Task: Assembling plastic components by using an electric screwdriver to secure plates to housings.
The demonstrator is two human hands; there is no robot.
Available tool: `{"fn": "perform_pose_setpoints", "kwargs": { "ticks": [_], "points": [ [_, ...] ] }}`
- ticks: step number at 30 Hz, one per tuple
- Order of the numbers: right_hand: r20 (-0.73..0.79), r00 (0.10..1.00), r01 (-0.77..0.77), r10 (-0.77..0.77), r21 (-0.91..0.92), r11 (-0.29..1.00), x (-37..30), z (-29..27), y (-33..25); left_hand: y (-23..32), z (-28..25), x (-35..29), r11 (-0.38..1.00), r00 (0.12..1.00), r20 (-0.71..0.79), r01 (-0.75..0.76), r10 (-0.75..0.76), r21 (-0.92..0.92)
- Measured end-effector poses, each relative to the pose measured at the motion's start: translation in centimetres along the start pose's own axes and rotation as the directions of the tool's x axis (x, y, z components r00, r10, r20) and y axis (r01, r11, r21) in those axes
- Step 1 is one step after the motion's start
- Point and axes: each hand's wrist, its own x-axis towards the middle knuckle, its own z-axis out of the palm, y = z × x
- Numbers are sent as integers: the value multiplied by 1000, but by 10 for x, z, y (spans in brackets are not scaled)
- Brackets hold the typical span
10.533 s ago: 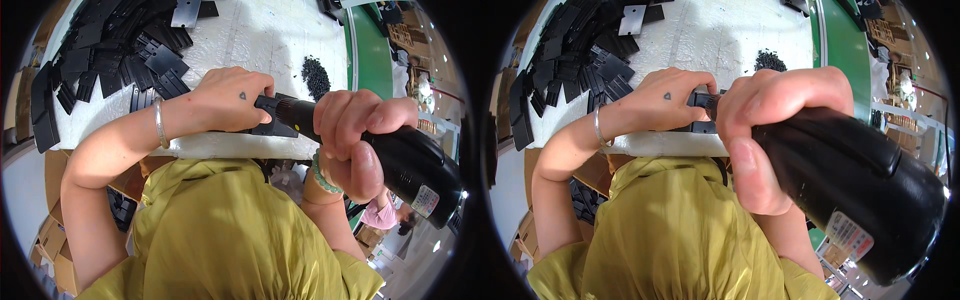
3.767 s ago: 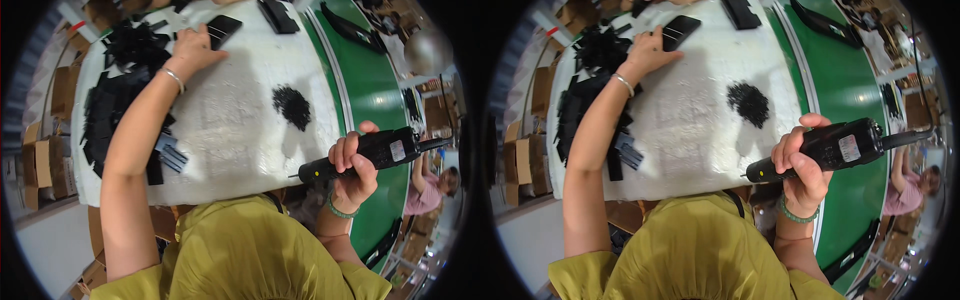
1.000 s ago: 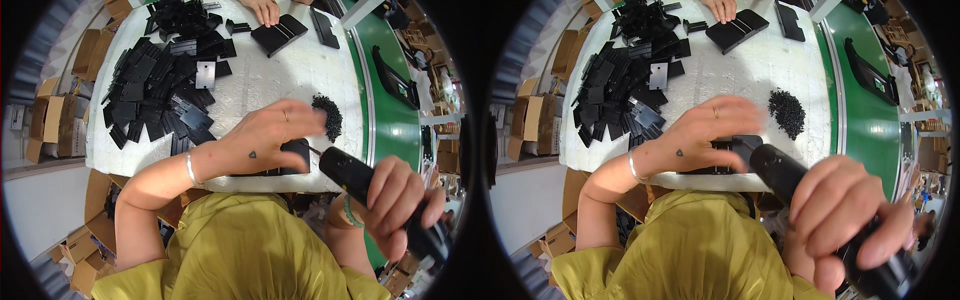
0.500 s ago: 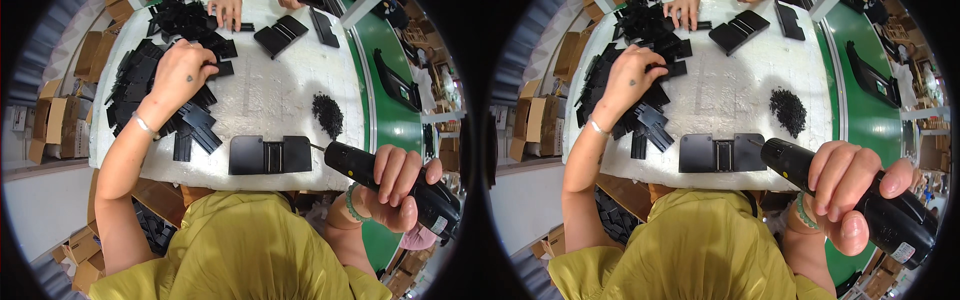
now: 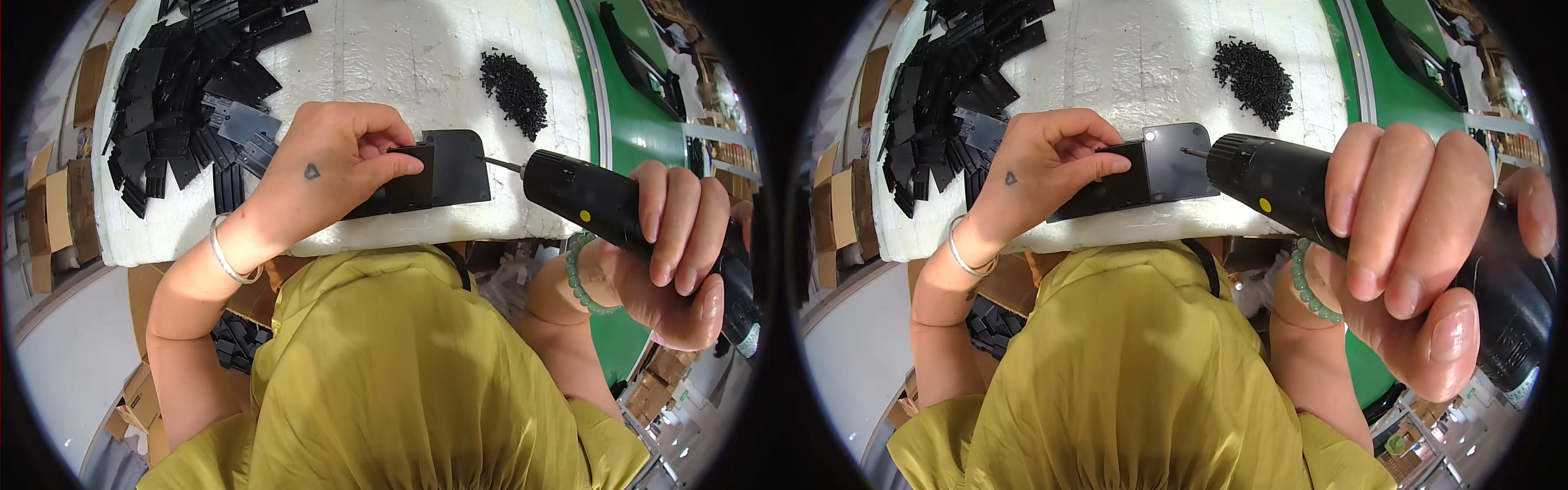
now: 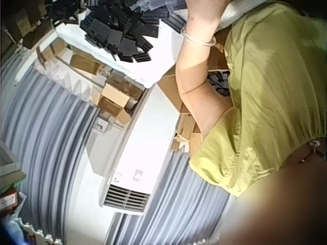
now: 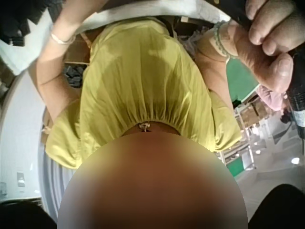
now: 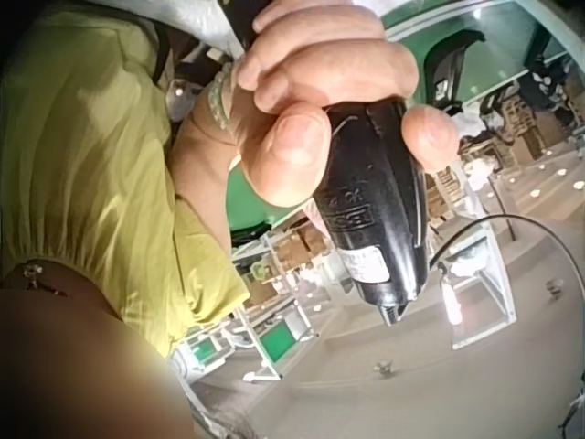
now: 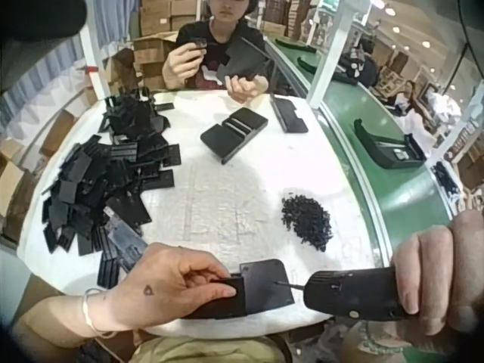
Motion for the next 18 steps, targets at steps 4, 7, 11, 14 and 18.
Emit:
{"fn": "perform_pose_setpoints", "kwargs": {
  "ticks": [4,7,11,14,18],
  "points": [
    [-200,977,137,-77,306,942,-10,7,14,0,3,0,998,1000,16,-8,7,62],
    [7,1000,-24,24,6,1000,-3,-5,-2,-3,3,-4,965,980,-41,-182,193,189],
    [-32,999,-18,19,29,999,-1,0,-3,-3,-1,-2,936,987,-16,-146,159,319],
    [17,999,-42,42,0,999,0,11,5,-5,-9,0,835,906,-104,-328,411,442],
    [8,999,-35,35,-30,999,-4,28,18,-6,-10,-1,882,982,-27,-157,189,445]
  ]
}}
